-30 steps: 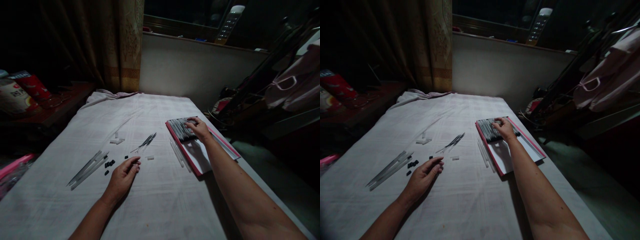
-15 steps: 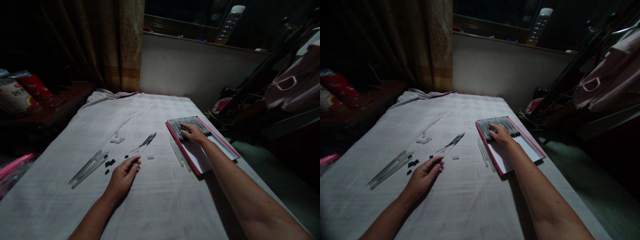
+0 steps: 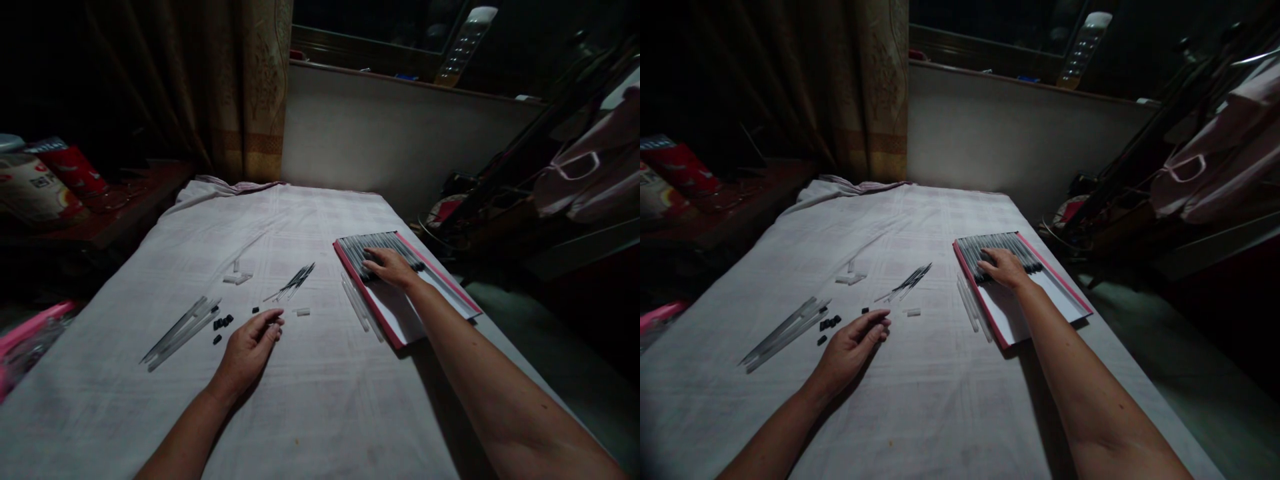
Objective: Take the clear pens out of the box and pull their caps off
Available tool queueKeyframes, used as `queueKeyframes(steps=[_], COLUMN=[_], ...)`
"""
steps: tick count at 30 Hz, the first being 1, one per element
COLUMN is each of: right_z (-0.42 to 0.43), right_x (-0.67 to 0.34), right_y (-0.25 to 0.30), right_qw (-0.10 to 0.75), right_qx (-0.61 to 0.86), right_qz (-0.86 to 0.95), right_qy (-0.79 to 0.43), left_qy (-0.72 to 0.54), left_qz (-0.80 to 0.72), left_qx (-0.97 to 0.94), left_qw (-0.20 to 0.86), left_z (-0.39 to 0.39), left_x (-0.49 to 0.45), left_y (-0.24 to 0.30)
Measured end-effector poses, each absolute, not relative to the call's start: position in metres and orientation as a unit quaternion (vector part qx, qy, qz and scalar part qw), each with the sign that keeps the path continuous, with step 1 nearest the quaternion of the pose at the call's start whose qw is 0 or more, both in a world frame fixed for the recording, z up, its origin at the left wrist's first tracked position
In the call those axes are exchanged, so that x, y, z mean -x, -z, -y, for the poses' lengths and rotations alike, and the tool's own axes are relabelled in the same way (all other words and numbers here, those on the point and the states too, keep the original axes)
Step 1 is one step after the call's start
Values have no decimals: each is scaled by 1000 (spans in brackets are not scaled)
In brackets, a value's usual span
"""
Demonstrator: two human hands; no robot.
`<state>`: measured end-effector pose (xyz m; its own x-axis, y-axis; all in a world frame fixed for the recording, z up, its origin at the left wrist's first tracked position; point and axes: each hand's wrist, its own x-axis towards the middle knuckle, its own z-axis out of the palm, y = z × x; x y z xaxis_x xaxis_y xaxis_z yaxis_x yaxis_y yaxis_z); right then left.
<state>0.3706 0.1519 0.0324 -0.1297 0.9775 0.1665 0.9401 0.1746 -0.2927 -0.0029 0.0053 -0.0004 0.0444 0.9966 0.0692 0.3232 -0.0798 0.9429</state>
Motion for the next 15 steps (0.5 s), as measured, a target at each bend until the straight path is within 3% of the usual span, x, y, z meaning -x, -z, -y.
queueKeyframes(steps=[8, 12, 15], right_z=[-130, -113, -106], right_x=[-312, -249, -211], right_y=[-57, -57, -51], right_qw=[215, 158, 109], right_qx=[595, 523, 486], right_qz=[774, 837, 867], right_qy=[3, -35, -40], left_qy=[-422, -401, -383], left_qz=[-543, -551, -554], left_qx=[-607, -629, -680], left_qw=[399, 374, 290], left_z=[-5, -4, -6], left_x=[3, 3, 13], left_y=[-1, -4, -11])
